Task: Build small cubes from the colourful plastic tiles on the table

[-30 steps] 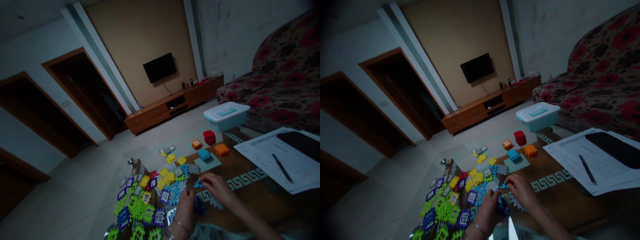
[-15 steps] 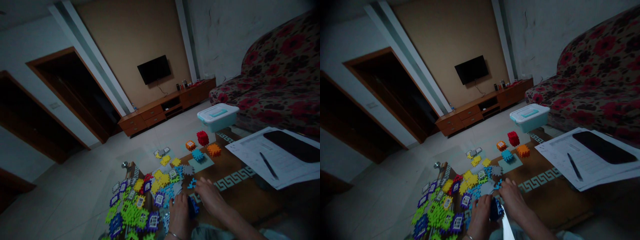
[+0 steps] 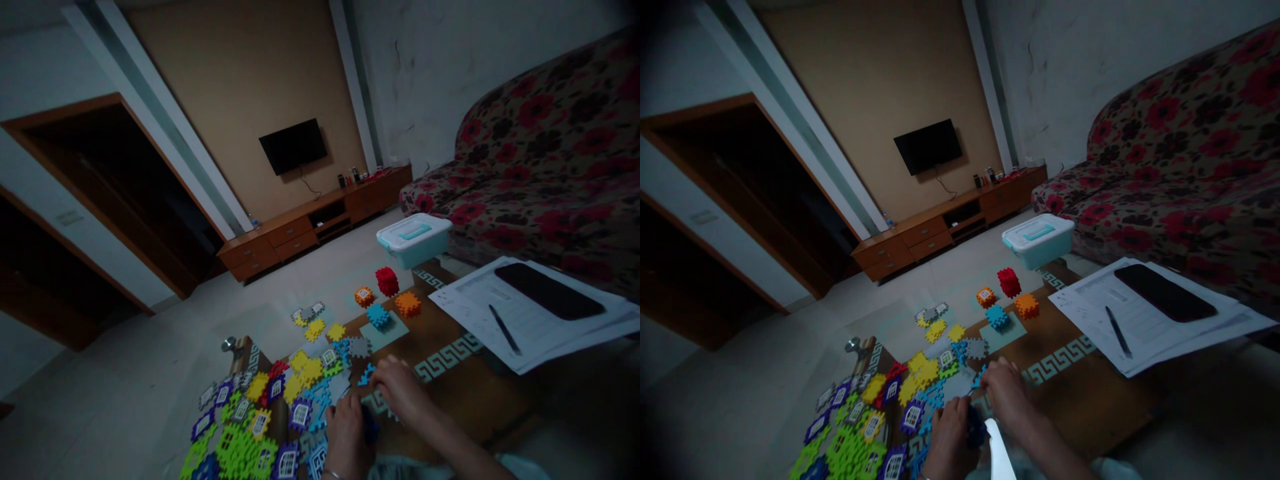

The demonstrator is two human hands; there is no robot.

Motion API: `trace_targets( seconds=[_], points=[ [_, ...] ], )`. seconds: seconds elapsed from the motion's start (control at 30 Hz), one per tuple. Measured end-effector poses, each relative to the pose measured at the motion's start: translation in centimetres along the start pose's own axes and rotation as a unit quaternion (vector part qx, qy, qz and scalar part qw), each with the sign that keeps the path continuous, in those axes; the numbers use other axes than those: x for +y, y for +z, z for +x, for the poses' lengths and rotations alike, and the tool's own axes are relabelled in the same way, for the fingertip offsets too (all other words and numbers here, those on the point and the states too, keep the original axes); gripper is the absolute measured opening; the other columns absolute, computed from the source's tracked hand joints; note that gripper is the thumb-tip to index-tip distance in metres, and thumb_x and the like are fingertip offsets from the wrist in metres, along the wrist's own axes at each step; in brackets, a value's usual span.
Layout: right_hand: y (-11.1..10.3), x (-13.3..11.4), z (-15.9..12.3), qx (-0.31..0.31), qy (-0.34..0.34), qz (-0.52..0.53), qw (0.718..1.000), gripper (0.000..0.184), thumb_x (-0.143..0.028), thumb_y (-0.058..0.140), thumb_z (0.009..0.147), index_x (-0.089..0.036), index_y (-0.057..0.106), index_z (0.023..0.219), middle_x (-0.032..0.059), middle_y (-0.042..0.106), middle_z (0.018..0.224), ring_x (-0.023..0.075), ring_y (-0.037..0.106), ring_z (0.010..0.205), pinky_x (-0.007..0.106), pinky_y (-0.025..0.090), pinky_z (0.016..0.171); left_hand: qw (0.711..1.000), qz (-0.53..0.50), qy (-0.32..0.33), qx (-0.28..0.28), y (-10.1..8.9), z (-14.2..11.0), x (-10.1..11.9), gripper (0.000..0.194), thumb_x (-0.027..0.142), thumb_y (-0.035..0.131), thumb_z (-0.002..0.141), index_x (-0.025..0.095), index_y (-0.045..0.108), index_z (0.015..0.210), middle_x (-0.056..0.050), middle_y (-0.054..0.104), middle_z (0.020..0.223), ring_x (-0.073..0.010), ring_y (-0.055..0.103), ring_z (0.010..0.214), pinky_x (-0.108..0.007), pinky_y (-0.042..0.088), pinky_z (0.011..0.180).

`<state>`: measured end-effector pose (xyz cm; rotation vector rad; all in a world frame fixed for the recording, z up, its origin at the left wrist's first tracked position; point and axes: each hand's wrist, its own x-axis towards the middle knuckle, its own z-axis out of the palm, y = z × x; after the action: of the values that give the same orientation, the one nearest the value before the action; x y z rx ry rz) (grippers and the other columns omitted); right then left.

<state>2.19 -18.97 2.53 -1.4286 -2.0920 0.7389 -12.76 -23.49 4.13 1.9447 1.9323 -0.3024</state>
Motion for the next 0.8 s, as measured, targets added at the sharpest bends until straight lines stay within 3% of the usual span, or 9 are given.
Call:
trace_targets(
  seconds=[0.13, 0.23, 0.3, 0.43, 0.53, 0.67, 0.8],
  points=[
    [-3.8, 3.7, 1.2, 0.175, 0.040, 0.129, 0.975, 0.029, -0.014, 0.045, 0.080, -0.020, 0.073, 0.083, 0.0086, 0.073, 0.090, 0.0234, 0.065, 0.092, 0.035, 0.048, 0.086, 0.999, -0.038, 0.008, 0.028, -2.0, 1.5, 2.2, 0.075, 0.018, 0.064, 0.064, 0.015, 0.043, 0.135, -0.014, 0.054, 0.136, -0.0288, 0.045, 0.130, -0.043, 0.030, 0.109],
    [-6.4, 6.5, 1.4, 0.303, 0.067, 0.227, 0.923, 0.024, -0.027, 0.049, 0.079, -0.020, 0.072, 0.082, 0.0097, 0.074, 0.090, 0.0253, 0.067, 0.089, 0.039, 0.051, 0.084, 0.995, -0.066, 0.054, 0.052, -3.3, 3.4, 6.0, 0.061, 0.019, 0.064, 0.066, 0.015, 0.051, 0.126, -0.013, 0.057, 0.132, -0.0282, 0.047, 0.126, -0.042, 0.032, 0.107],
    [-7.8, 8.0, 1.1, 0.348, 0.084, 0.267, 0.895, 0.024, -0.035, 0.054, 0.077, -0.021, 0.072, 0.084, 0.0097, 0.075, 0.092, 0.0269, 0.068, 0.090, 0.040, 0.052, 0.085, 0.993, -0.075, 0.079, 0.042, -3.7, 5.1, 9.2, 0.059, 0.020, 0.065, 0.067, 0.014, 0.052, 0.124, -0.013, 0.058, 0.129, -0.0298, 0.049, 0.124, -0.043, 0.033, 0.106],
    [-9.2, 9.6, 0.0, 0.374, 0.113, 0.303, 0.869, 0.028, -0.042, 0.058, 0.076, -0.020, 0.072, 0.087, 0.0101, 0.076, 0.094, 0.0280, 0.068, 0.092, 0.040, 0.054, 0.084, 0.991, -0.074, 0.105, 0.030, -3.1, 9.0, 15.3, 0.062, 0.021, 0.067, 0.068, 0.011, 0.050, 0.126, -0.016, 0.056, 0.132, -0.0320, 0.048, 0.124, -0.045, 0.035, 0.105],
    [-9.6, 10.1, -0.5, 0.365, 0.121, 0.319, 0.866, 0.030, -0.043, 0.057, 0.076, -0.020, 0.072, 0.089, 0.0109, 0.075, 0.097, 0.0280, 0.068, 0.095, 0.039, 0.055, 0.083, 0.989, -0.072, 0.118, 0.042, -2.5, 11.5, 18.4, 0.056, 0.022, 0.064, 0.073, 0.011, 0.050, 0.126, -0.018, 0.054, 0.134, -0.0324, 0.047, 0.125, -0.047, 0.035, 0.105],
    [-9.9, 10.4, -0.8, 0.343, 0.121, 0.337, 0.868, 0.031, -0.044, 0.058, 0.076, -0.020, 0.071, 0.090, 0.0117, 0.075, 0.098, 0.0281, 0.068, 0.095, 0.040, 0.055, 0.084, 0.988, -0.066, 0.121, 0.063, -2.0, 13.5, 20.3, 0.042, 0.024, 0.047, 0.086, 0.007, 0.053, 0.124, -0.022, 0.055, 0.129, -0.0346, 0.048, 0.122, -0.051, 0.036, 0.102],
    [-10.1, 10.1, -1.0, 0.335, 0.126, 0.337, 0.871, 0.030, -0.044, 0.059, 0.073, -0.020, 0.071, 0.087, 0.0104, 0.074, 0.094, 0.0291, 0.067, 0.093, 0.042, 0.053, 0.085, 0.989, -0.055, 0.118, 0.069, -1.9, 13.7, 20.8, 0.042, 0.027, 0.040, 0.091, 0.008, 0.052, 0.127, -0.024, 0.054, 0.129, -0.0333, 0.048, 0.122, -0.049, 0.034, 0.100]
  ],
)
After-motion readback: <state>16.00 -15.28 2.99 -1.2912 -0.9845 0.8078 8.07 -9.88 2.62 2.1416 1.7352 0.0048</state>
